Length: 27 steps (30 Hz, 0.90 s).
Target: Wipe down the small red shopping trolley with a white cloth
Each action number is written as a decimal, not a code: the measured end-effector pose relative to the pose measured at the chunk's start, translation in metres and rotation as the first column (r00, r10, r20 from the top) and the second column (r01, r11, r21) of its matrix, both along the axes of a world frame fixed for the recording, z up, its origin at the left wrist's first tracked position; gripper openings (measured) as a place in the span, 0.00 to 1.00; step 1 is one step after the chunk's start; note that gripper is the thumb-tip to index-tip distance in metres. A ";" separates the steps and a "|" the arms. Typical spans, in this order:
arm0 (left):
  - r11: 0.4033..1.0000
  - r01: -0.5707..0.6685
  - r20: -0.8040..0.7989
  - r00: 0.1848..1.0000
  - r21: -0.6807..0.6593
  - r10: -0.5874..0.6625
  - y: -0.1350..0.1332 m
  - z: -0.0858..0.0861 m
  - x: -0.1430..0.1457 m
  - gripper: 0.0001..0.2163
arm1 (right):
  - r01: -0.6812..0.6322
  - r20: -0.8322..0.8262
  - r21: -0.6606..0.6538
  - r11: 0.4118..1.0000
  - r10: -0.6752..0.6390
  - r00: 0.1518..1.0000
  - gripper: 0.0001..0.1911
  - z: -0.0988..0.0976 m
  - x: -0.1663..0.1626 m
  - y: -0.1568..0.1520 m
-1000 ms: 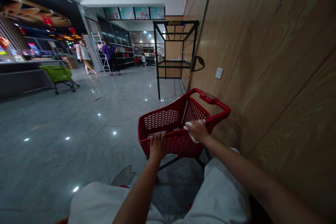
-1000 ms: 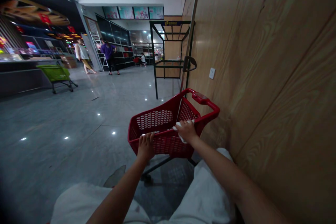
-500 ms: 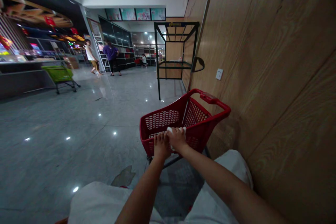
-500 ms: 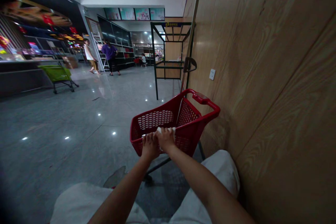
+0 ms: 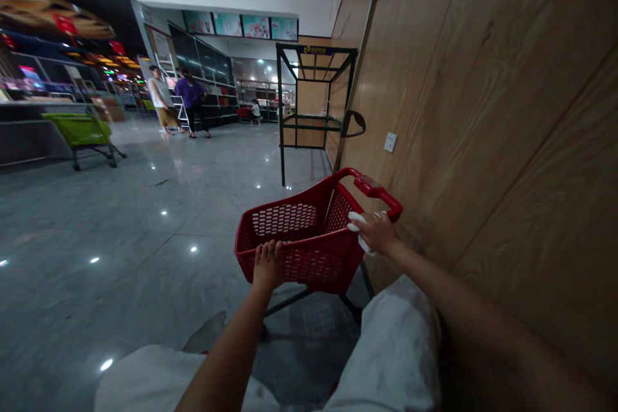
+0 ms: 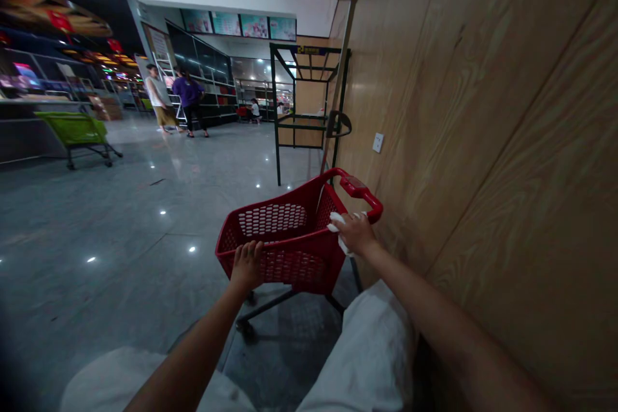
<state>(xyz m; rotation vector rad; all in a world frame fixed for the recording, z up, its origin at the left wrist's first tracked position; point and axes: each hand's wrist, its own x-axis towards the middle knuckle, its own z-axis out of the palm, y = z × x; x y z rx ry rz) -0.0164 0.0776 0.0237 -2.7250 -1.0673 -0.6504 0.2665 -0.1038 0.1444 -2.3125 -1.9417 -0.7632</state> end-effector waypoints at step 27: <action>0.998 0.021 0.057 0.998 0.054 -0.024 0.016 -0.016 -0.006 0.34 | -0.141 -0.042 -0.081 0.987 0.138 0.990 0.25 0.003 0.001 -0.005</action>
